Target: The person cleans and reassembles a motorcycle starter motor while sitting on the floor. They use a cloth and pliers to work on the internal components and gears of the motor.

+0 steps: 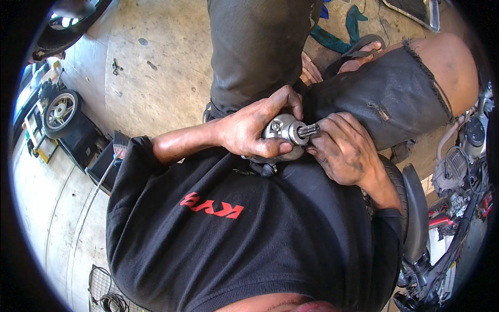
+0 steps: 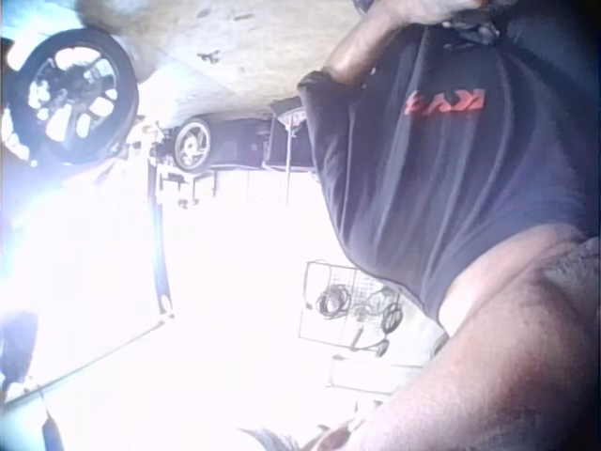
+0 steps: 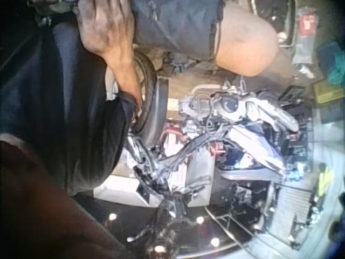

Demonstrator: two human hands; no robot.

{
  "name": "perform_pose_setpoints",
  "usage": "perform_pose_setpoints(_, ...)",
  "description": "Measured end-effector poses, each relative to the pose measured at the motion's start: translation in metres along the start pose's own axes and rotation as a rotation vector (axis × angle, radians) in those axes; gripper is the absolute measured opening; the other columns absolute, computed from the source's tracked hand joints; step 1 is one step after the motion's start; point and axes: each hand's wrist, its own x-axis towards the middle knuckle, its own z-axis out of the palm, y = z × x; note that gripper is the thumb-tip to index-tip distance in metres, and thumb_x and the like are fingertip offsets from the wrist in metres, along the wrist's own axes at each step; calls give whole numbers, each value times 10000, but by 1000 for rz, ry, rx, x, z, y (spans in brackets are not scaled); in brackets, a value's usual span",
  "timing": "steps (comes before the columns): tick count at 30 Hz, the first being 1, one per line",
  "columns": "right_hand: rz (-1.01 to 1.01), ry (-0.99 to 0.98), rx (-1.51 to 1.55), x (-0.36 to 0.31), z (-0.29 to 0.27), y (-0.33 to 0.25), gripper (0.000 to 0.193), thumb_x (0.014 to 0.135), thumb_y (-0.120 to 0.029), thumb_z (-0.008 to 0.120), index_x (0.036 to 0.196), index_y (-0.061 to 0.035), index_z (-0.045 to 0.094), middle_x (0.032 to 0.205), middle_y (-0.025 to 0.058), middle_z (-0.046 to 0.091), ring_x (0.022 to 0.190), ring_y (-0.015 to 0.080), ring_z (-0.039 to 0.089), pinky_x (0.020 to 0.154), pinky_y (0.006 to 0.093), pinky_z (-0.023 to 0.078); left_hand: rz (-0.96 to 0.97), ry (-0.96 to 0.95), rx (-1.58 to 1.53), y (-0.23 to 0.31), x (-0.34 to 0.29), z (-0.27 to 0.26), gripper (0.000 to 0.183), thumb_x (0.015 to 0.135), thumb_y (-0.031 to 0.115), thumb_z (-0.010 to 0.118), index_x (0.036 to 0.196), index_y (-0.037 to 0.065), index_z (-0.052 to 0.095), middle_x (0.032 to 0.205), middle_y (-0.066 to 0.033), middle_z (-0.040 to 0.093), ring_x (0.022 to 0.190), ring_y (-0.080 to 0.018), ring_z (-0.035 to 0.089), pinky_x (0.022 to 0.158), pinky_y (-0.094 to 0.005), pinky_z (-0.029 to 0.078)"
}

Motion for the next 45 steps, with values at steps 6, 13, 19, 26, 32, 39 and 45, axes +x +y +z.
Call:
perform_pose_setpoints(6, 52, 31, 109, -1, 6, 2, 146, 805, -132, 721, 852, -33, 624, 885, 128, 609, 815, 311, 615, 760, 407, 479, -119, 1, -87, 1, 3, 5, 591, 828, 434, 713, 1138, 43, 396, 1011, -111, 469, 897, -198, 464, 787, -331, 391)
perform_pose_setpoints(13, 128, 45, 224, -4, 9, 6, 143, 820, -119, 708, 839, -11, 617, 865, 151, 638, 765, 328, 625, 735, 412, 470, -117, 23, -105, -2, 3, 4, 577, 834, 421, 709, 1138, 42, 397, 1012, -111, 472, 898, -193, 467, 789, -330, 394)
perform_pose_setpoints(19, 100, 41, 104, -3, 4, 4, 152, 792, -112, 712, 841, -5, 616, 948, 144, 638, 801, 317, 629, 741, 421, 473, -129, 23, -76, -1, 6, 4, 575, 828, 408, 716, 1139, 39, 402, 1021, -117, 480, 902, -201, 474, 792, -338, 399)
perform_pose_setpoints(26, 146, 12, 287, -6, 9, 5, 143, 793, -72, 686, 880, 18, 617, 880, 183, 642, 739, 352, 622, 694, 436, 484, -156, 13, -26, 3, 5, 7, 569, 830, 416, 721, 1126, 35, 418, 1016, -124, 482, 904, -213, 479, 784, -346, 404)
perform_pose_setpoints(32, 331, 7, 411, -3, 1, -2, 123, 866, -81, 680, 861, 10, 595, 811, 155, 614, 713, 357, 612, 680, 426, 489, -89, 33, -65, -3, 10, 4, 569, 841, 440, 699, 1130, 32, 429, 1022, -123, 483, 898, -229, 480, 784, -359, 399)
perform_pose_setpoints(39, 313, 99, 672, -22, -69, 17, 272, 889, -230, 746, 830, -22, 581, 754, 74, 562, 658, 204, 595, 594, 334, 456, -39, 17, -55, -12, 6, -4, 498, 875, 425, 655, 1098, 18, 476, 984, -128, 493, 882, -239, 476, 761, -366, 395)
perform_pose_setpoints(45, 712, 1153, 297, -109, -110, 87, 205, 952, -225, 696, 997, -28, 657, 932, 68, 669, 740, 144, 582, 659, 257, 452, -163, 102, -95, -1, 11, -2, 402, 912, 374, 620, 1083, 32, 497, 1071, -170, 519, 995, -267, 516, 873, -391, 420)
